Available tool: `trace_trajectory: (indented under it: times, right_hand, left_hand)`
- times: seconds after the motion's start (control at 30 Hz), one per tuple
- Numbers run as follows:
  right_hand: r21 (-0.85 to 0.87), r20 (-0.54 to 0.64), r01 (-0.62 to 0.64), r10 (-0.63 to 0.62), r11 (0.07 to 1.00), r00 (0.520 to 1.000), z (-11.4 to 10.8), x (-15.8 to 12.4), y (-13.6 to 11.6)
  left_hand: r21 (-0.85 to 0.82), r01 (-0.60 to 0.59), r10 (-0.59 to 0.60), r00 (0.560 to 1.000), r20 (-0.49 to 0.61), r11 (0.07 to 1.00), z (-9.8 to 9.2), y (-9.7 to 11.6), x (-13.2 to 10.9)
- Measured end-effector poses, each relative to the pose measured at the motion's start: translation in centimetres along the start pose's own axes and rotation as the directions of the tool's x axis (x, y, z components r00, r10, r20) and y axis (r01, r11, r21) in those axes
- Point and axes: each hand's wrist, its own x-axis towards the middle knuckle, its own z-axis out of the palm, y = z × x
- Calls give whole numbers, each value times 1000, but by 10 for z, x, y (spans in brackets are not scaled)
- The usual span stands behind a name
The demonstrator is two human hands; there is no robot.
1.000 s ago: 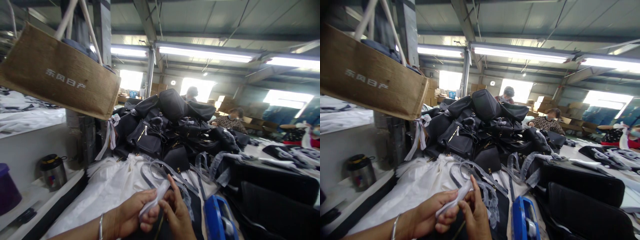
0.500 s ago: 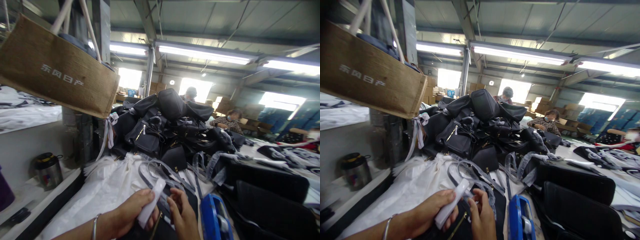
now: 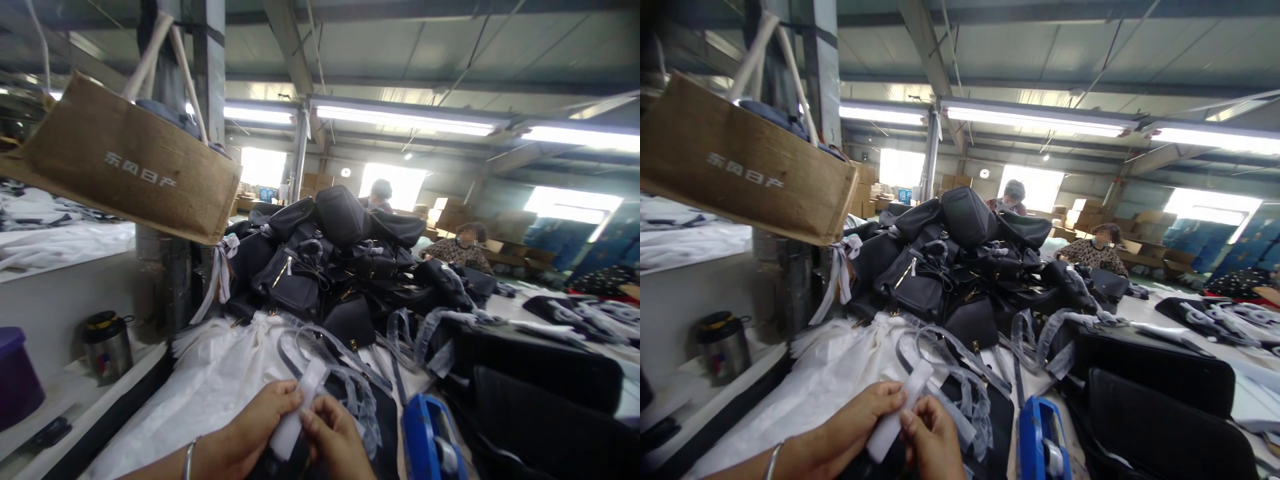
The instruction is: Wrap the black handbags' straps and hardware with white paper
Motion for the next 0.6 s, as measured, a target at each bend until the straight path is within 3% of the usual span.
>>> trace_trajectory:
  times: [0.1,0.27,0.4,0.47,0.6]
  right_hand:
    - [26,71,18,-20,999,997,-4,1,1]
    - [5,170,-93,90,996,981,-11,-2,4]
    - [-59,56,69,-66,996,996,-9,3,9]
    - [-36,79,134,-131,990,988,-8,7,13]
    - [58,191,113,-122,992,974,-10,14,19]
  left_hand:
    - [-7,-4,5,1000,28,1000,-4,-2,0]
    - [83,-34,34,999,4,996,2,4,-3]
    - [114,-39,49,995,-83,993,14,6,-4]
    - [87,-25,35,994,-106,996,17,6,-4]
    - [90,17,-7,994,-107,996,16,7,-1]
